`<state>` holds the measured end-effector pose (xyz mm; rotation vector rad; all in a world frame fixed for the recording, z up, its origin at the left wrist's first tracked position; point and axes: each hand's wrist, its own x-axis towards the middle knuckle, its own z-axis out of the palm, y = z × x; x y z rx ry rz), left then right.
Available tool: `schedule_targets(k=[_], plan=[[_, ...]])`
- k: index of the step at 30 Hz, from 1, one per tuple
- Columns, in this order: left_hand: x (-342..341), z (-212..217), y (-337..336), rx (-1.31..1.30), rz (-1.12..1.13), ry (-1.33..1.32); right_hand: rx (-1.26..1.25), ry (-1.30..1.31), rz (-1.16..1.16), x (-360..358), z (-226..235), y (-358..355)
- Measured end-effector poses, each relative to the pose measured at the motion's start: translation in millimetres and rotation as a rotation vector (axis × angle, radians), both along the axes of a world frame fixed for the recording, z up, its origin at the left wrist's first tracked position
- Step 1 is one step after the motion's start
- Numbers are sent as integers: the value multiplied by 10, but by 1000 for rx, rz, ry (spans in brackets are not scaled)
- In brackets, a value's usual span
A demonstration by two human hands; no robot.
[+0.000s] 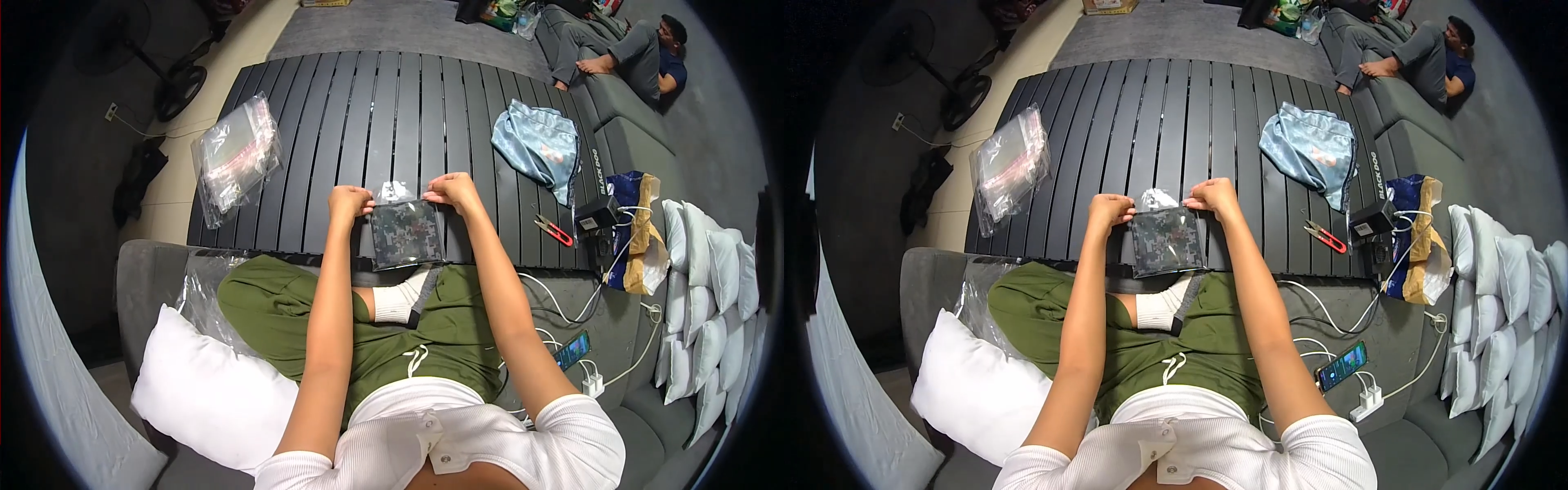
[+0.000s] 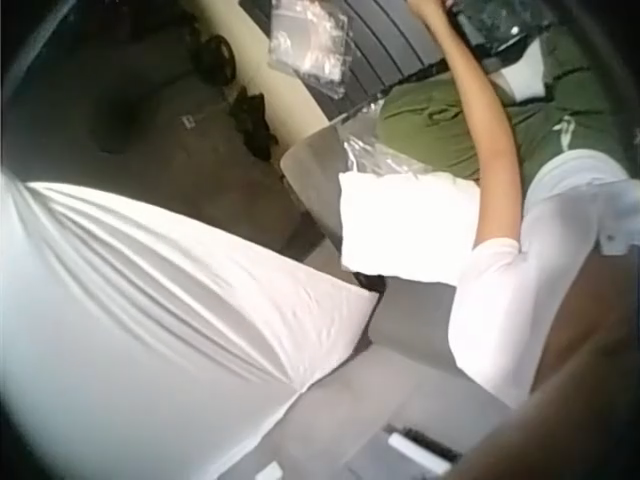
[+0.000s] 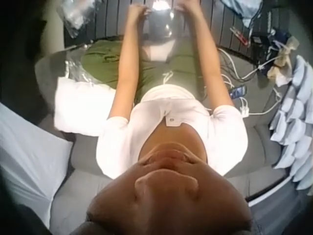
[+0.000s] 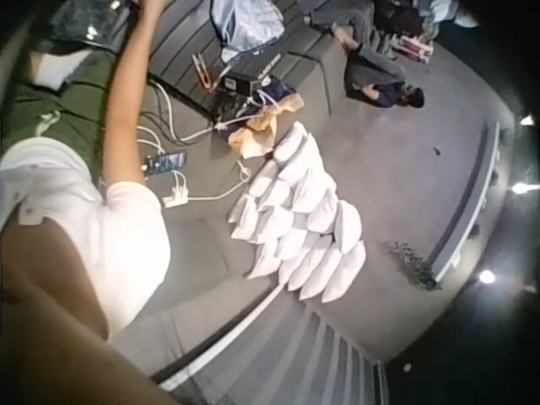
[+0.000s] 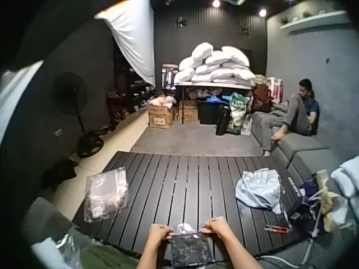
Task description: Packing fabric garments into plastic bags and using pliers to remove small plastic fasteners.
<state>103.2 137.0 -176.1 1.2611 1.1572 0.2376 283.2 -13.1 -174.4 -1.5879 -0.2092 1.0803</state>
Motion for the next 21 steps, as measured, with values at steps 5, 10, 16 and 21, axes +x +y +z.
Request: schedule_targets(k=[5,10,16,21], plan=[[-97,-81,22,20,45,-169,70,77,-67,-16,-9,-63],[-160,-101,-35,18,38,-274,121,53,-54,-44,-2,-133],[-219,-91,-53,118,-38,-301,187,-41,5,-54,-82,-184],[-273,-61,-24,219,-142,-266,251,-120,72,-35,-115,-249]])
